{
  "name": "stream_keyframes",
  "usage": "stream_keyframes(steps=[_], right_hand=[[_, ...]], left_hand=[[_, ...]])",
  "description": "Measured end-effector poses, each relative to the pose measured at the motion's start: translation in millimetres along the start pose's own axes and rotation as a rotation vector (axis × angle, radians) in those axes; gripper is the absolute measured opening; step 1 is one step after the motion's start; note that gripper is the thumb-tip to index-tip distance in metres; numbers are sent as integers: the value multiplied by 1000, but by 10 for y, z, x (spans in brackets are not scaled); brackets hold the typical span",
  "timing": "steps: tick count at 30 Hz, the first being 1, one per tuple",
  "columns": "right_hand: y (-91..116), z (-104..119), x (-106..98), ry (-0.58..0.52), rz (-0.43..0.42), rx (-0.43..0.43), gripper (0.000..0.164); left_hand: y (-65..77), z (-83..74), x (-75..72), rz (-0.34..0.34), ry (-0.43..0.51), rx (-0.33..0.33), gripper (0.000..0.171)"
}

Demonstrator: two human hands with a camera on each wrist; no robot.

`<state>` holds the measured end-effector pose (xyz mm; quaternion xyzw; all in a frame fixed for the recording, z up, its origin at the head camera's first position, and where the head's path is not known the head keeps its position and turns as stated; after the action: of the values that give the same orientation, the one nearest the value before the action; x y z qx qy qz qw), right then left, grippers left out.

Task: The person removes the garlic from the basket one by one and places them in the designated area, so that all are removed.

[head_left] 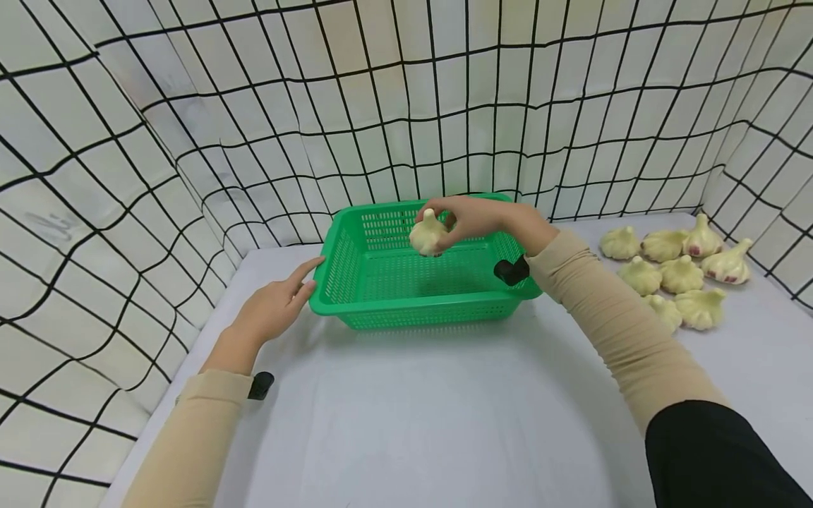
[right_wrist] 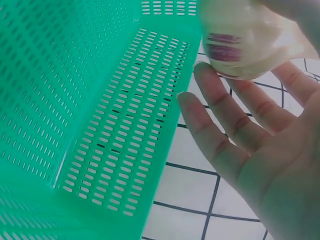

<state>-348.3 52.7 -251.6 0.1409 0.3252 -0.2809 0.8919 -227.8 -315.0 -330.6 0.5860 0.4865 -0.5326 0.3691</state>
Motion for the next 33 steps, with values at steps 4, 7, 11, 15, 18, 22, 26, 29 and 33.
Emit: stream_keyframes(steps=[4,7,11,15,18,22,26,29,33], right_hand=[[144,-11,-9,-10,-42,-12,53],[268,-40,-17,-17,-77,-21,54],[418,-93,-32,-44,-109,-32,55],[580,-153,-32,-77,-132,-40,58],[709,-204,-14,-92,-146,-61,59],[890,-223,1,-97,-177,-85,58],[1065,-244,-15,-108,-213,-71,56],[1205,-277,-35,-126,-232,-32,56],[1410,-351,-64,-146,-272,23,57]], left_hand=[[7,-11,-9,-1,0,2,57],[6,-11,-2,-2,2,5,57],[4,3,6,-5,2,3,57],[1,7,5,-7,6,4,57],[-1,4,4,-7,7,8,57],[-7,0,3,-9,5,10,57],[-15,-2,2,-7,6,7,57],[-15,-1,3,-4,2,4,57],[-7,2,8,2,0,1,57]])
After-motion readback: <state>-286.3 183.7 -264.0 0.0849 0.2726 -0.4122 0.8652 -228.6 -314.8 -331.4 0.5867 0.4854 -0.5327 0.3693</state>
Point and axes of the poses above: each hand's wrist, its own y-axis away from the middle knuckle, its own x-axis out of the palm, z = x × y, the point moved 1 cm from there along -y, towards the middle knuckle, and after that the axes turned 6 degrees about -y, right-handed, at the moved point
